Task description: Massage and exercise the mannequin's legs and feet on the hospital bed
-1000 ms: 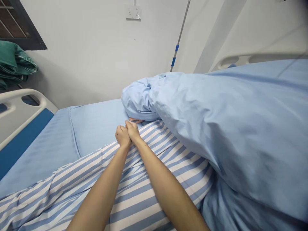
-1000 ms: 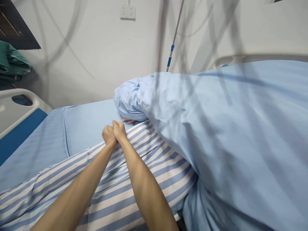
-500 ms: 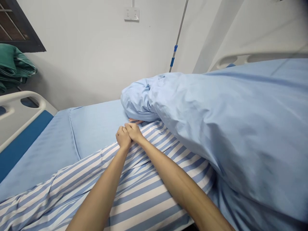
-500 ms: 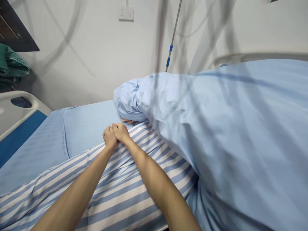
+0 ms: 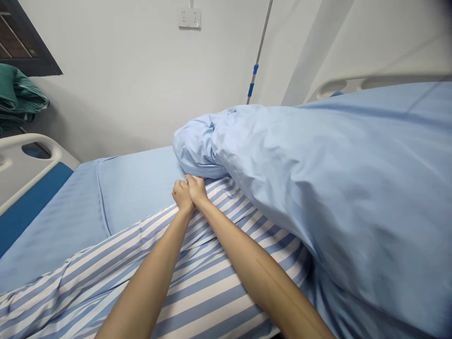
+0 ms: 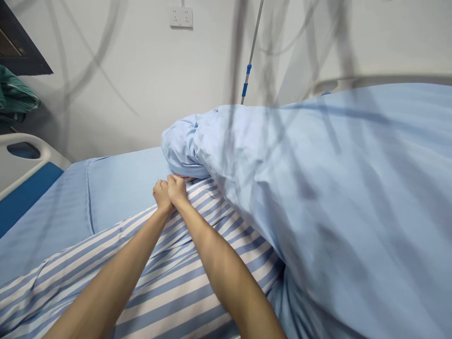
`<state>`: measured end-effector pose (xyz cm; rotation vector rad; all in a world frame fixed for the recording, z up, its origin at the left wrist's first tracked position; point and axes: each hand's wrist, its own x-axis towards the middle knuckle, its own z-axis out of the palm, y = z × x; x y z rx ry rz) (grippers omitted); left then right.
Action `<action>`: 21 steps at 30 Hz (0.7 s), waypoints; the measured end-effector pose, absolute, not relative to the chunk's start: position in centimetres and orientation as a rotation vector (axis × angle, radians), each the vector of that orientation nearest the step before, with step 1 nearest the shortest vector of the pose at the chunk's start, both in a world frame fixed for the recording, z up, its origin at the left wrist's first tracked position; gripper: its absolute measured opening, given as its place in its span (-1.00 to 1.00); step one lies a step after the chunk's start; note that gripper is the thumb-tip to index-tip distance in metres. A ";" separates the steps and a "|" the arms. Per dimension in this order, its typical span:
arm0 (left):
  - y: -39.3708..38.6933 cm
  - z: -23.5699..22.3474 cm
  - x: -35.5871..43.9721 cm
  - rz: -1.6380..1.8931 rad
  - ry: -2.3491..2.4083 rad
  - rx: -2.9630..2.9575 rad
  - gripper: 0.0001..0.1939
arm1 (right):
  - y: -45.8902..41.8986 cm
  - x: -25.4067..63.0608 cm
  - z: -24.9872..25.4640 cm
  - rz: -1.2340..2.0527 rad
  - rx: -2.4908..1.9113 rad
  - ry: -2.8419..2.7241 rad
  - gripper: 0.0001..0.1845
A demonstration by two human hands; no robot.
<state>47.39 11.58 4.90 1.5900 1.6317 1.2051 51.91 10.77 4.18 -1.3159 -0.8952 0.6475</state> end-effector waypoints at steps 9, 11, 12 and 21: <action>11.0 3.9 47.1 1.188 1.490 1.822 -0.77 | 8.9 53.5 6.2 0.291 -1.612 -1.368 -0.66; 11.0 4.0 47.1 1.183 1.544 1.755 -0.73 | 9.3 53.9 5.5 0.375 -1.584 -1.326 -0.65; 11.1 4.0 47.2 1.182 1.561 1.729 -0.73 | 9.6 54.0 5.1 0.419 -1.561 -1.301 -0.64; 11.6 5.7 50.0 1.304 1.401 1.400 -0.79 | 10.3 55.1 5.1 0.634 -1.316 -0.950 -0.69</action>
